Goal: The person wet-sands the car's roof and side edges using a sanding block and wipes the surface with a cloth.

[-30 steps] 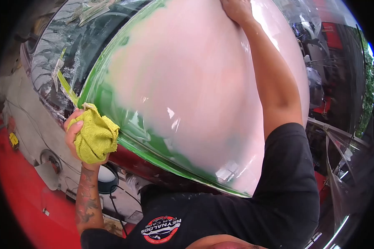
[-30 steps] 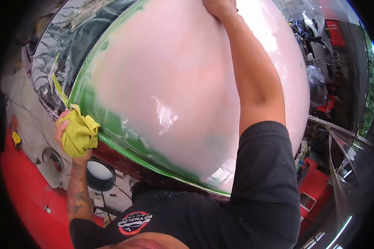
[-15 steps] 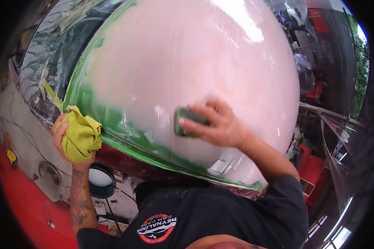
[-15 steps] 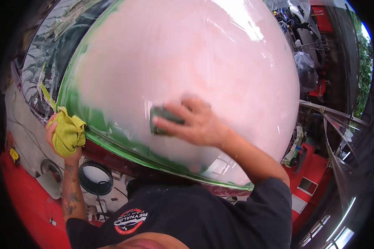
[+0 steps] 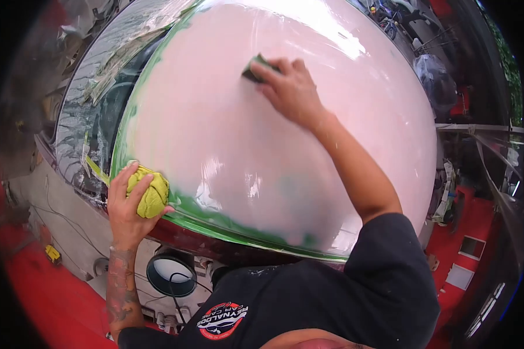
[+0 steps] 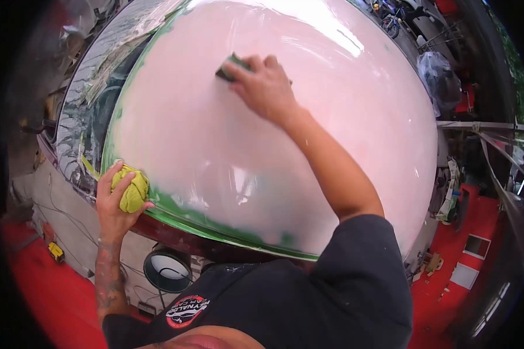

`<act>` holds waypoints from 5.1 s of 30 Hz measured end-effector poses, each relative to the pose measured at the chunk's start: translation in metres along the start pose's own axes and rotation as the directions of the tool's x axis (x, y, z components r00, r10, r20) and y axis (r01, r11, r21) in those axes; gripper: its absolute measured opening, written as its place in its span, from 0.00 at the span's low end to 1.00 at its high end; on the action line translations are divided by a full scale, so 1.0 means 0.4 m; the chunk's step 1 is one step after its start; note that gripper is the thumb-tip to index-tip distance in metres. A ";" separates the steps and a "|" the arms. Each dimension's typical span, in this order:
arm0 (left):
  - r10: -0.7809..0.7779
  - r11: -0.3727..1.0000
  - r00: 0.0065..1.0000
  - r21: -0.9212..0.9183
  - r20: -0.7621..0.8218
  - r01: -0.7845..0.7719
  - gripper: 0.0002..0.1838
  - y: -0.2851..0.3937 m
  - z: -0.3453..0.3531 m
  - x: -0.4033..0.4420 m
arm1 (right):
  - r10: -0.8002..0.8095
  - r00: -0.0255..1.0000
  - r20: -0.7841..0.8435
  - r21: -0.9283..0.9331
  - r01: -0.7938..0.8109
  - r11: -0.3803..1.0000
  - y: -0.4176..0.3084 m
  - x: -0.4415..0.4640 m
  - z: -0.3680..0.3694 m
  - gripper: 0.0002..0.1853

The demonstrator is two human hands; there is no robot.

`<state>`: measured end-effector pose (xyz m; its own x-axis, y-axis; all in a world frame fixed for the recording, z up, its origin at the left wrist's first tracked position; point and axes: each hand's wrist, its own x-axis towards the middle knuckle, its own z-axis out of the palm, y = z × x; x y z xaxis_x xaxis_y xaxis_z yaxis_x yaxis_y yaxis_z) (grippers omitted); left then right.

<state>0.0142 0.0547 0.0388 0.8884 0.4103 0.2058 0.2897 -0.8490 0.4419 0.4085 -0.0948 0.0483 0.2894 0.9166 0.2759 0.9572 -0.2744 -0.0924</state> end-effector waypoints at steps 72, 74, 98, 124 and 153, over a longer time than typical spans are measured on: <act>-0.011 0.994 0.956 -0.107 -0.293 -0.021 0.36 -0.077 0.080 -0.080 | 0.122 0.990 0.072 0.090 -0.128 0.988 0.241 -0.445 -0.210 0.26; -0.027 0.992 0.957 -0.127 -0.289 -0.011 0.37 -0.074 0.080 -0.080 | 0.118 0.993 0.032 0.047 -0.119 0.992 0.387 -0.248 -0.158 0.23; -0.025 0.992 0.958 -0.127 -0.286 -0.012 0.37 -0.078 0.077 -0.082 | 0.166 0.985 0.037 0.033 -0.167 0.985 0.148 -0.506 -0.212 0.25; -0.034 0.992 0.928 -0.127 -0.372 -0.014 0.35 -0.058 0.077 -0.055 | -0.264 0.954 0.142 0.201 0.233 0.951 -0.143 -0.542 -0.192 0.26; -0.095 0.956 0.859 -0.288 -0.503 -0.063 0.36 -0.080 0.096 -0.074 | -0.533 0.845 -0.048 0.170 0.532 0.829 -0.276 0.119 0.120 0.24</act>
<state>-0.0079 0.0570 -0.0149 0.5566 0.6003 0.5744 0.1180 -0.7415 0.6605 0.3160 -0.0070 0.0255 -0.2650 0.9067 0.3281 0.9462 0.3101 -0.0928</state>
